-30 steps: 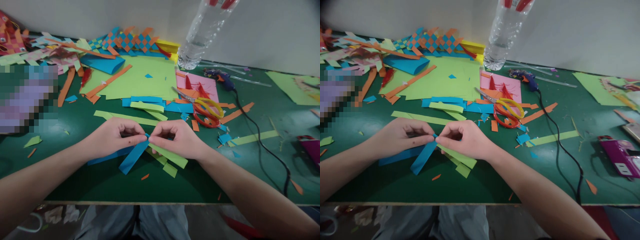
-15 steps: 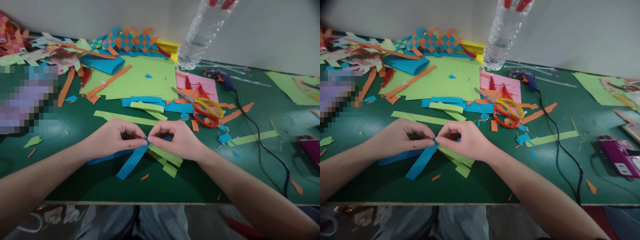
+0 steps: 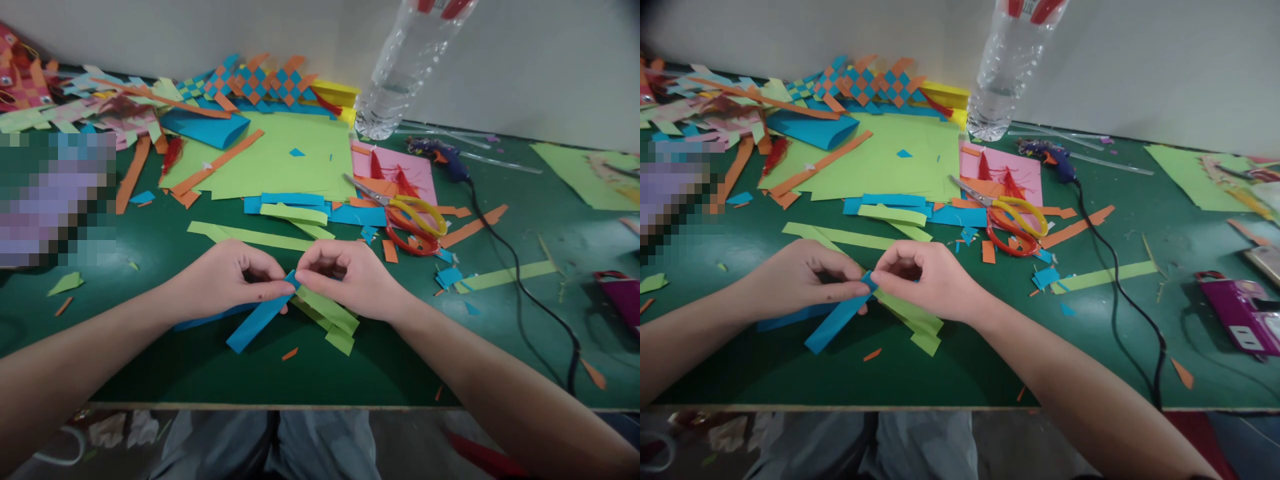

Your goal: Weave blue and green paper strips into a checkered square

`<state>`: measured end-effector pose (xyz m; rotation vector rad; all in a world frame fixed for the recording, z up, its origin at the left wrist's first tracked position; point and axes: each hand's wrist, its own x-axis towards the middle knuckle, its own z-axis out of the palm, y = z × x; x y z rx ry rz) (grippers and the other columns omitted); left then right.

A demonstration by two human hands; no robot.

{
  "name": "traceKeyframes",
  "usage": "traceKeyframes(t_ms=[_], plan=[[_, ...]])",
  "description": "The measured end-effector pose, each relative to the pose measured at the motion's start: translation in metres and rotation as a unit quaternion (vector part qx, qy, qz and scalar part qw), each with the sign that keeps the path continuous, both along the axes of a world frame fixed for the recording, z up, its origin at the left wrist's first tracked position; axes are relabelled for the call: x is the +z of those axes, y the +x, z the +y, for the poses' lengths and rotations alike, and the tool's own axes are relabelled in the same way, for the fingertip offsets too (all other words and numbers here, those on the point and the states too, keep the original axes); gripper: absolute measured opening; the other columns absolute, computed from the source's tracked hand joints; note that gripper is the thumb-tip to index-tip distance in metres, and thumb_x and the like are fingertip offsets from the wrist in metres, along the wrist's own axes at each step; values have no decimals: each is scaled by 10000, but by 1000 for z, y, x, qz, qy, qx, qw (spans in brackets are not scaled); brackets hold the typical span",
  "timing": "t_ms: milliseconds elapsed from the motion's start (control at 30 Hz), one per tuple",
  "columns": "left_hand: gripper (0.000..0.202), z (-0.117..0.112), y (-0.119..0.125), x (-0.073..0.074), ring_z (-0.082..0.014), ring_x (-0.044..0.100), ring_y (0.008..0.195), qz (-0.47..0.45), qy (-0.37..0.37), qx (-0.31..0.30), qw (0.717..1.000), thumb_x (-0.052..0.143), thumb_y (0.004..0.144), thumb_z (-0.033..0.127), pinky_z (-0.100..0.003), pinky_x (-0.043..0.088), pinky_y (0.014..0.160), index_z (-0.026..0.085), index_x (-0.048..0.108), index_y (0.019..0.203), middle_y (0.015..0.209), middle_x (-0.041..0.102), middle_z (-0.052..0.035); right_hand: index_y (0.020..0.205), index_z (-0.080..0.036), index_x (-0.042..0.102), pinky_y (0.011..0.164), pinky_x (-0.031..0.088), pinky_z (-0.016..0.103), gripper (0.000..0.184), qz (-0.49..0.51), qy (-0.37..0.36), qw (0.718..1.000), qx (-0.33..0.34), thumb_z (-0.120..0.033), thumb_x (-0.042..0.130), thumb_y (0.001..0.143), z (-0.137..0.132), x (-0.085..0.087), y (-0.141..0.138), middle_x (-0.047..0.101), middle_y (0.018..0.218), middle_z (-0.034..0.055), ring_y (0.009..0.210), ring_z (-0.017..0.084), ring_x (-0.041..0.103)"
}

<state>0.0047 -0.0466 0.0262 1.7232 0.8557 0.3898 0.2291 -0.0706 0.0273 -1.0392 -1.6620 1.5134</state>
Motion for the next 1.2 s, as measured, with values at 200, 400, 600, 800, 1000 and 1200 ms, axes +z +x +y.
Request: traceKeyframes(t_ms=[200, 400, 600, 800, 1000, 1200], plan=[[244, 0, 0, 0, -127, 692, 631, 13, 6, 2, 1000, 738, 871, 412, -173, 480, 577, 221, 826, 747, 706, 801, 7, 787, -164, 633, 519, 396, 183, 142, 4, 7, 1000, 1, -217, 763, 807, -1, 0, 1, 605, 644, -42, 559, 60, 484], [207, 1, 0, 1, -130, 698, 654, 8, 10, 14, 1000, 744, 842, 413, -173, 492, 603, 231, 818, 779, 727, 803, 16, 795, -167, 628, 509, 390, 188, 136, 0, 14, 1000, 5, -228, 746, 824, -1, -2, 1, 611, 639, -37, 552, 64, 491], [243, 0, 5, 4, -112, 601, 564, 19, 30, 53, 998, 726, 801, 430, -174, 447, 526, 197, 786, 763, 643, 732, 6, 809, -176, 617, 481, 358, 190, 146, 0, 12, 1000, 7, -244, 740, 848, -2, -3, 2, 572, 602, -59, 522, 60, 463], [166, 1, 9, 7, -84, 580, 538, -15, 21, 79, 997, 746, 757, 370, -140, 440, 497, 207, 775, 741, 629, 710, 36, 828, -177, 632, 481, 381, 193, 148, -3, 8, 1000, 5, -264, 748, 861, -1, -6, 3, 589, 608, -61, 517, 58, 490], [154, 5, 6, 6, -87, 632, 561, -19, 8, 92, 996, 758, 766, 359, -129, 488, 521, 210, 782, 742, 640, 732, 34, 822, -188, 631, 532, 479, 210, 175, -2, 14, 1000, -13, -322, 682, 921, 0, -4, 6, 635, 636, -41, 539, 79, 589], [114, 6, 2, 7, -86, 614, 513, -14, 20, 104, 994, 783, 745, 337, -143, 513, 518, 227, 803, 719, 609, 728, 38, 832, -200, 634, 544, 497, 236, 196, -59, 119, 986, -103, -341, 623, 968, 4, -3, 14, 720, 709, -7, 549, 96, 628]])
